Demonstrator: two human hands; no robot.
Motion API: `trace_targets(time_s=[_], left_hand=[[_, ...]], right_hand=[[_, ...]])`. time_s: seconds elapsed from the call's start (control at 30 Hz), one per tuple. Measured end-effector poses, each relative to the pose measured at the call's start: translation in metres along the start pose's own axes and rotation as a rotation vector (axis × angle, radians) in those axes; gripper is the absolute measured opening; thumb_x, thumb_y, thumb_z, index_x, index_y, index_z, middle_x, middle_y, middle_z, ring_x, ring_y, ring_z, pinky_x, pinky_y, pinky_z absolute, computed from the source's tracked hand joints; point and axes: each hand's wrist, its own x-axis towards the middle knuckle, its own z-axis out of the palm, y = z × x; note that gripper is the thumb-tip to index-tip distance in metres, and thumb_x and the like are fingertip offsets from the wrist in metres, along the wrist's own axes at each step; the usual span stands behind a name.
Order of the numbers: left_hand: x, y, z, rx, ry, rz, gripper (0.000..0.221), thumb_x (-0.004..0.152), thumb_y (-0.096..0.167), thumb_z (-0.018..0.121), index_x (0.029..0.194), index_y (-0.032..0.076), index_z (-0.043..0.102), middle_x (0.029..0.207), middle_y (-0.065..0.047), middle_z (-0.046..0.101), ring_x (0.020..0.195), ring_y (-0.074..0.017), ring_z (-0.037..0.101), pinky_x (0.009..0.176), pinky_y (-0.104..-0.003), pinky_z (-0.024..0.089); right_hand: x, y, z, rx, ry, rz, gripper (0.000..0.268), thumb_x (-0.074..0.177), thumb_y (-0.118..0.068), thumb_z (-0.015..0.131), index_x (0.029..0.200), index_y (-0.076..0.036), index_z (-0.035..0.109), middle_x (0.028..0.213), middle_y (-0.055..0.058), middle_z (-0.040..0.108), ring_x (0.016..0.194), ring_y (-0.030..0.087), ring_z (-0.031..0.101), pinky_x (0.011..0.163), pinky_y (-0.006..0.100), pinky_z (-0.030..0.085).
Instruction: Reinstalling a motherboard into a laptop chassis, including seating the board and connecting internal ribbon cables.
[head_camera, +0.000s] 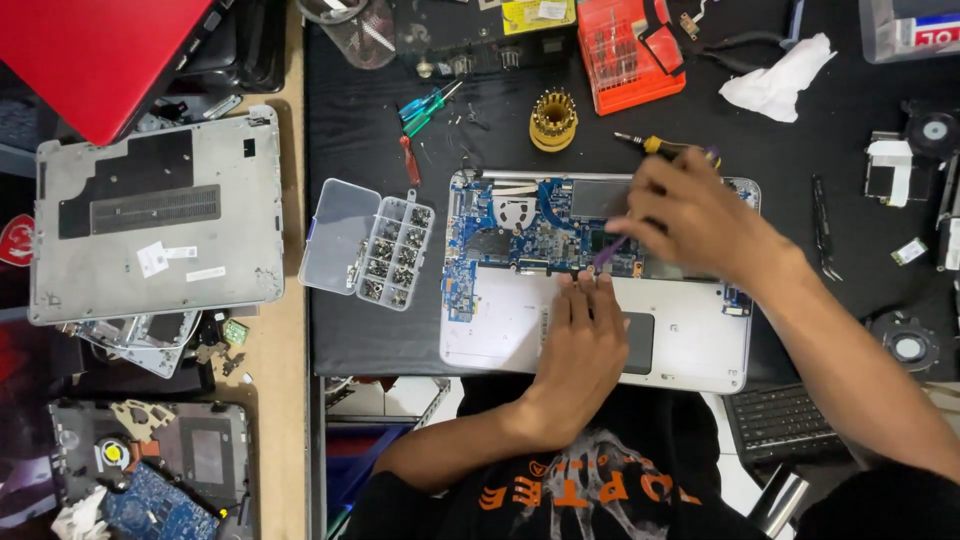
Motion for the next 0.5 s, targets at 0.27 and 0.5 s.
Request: trace_targets(time_s=[0.27,0.5], left_hand=[[0.001,-0.001,-0.001,-0.02,0.04,-0.019,0.047,0.106,0.028,0.053,0.136,-0.007,0.061,0.12,-0.022,0.069,0.107,-0.0385,0.068,0.098,-0.041,0.053],[0.0,-0.006,0.001,-0.069,-0.02,0.022,0.048,0.106,0.029,0.052,0.138,-0.006,0.06,0.123,-0.022,0.069,0.106,-0.0349,0.068,0.102,-0.042,0.053]], right_hand=[[0.019,-0.012,0.0,-0.069,0.014,-0.038,0.028,0.103,-0.034,0.063,0.091,-0.009,0.063,0.094,0.005,0.056,0.082,0.021,0.051,0.084,0.038,0.036],[0.024,-0.029,0.0,-0.124,-0.011,-0.092,0.031,0.103,-0.035,0.063,0.089,-0.007,0.061,0.096,0.006,0.057,0.081,0.02,0.049,0.081,0.036,0.035]])
